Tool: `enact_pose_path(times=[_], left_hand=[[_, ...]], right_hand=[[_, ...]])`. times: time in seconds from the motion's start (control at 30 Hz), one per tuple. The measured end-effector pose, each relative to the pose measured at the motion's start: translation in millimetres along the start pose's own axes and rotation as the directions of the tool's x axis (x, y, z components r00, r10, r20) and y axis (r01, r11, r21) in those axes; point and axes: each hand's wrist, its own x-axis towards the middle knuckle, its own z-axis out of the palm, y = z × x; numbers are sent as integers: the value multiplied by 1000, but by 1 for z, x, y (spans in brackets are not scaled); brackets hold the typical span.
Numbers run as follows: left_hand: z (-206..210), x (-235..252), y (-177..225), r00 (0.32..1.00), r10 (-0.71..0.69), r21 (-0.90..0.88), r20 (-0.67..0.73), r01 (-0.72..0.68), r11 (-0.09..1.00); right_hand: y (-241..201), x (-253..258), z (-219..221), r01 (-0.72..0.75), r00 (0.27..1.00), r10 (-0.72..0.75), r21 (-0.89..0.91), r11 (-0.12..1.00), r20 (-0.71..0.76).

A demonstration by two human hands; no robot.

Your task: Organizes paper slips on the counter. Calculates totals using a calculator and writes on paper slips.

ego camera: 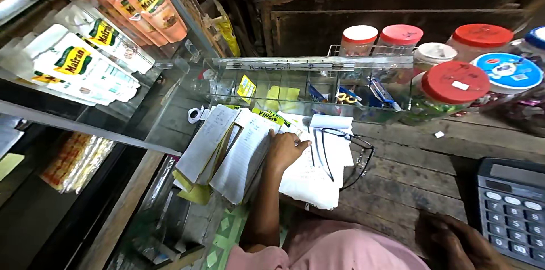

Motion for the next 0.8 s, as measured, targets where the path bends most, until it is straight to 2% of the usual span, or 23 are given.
enact_pose_path(times=[0.6, 0.8], left_hand=[[0, 0, -4, 999, 46, -7, -14, -46, 999], [5, -5, -8, 997, 76, 5, -24, -76, 997]], right_hand=[[-7, 1, -2, 11, 1000, -12, -77, 997, -14], [4, -1, -3, 37, 999, -38, -72, 997, -9]])
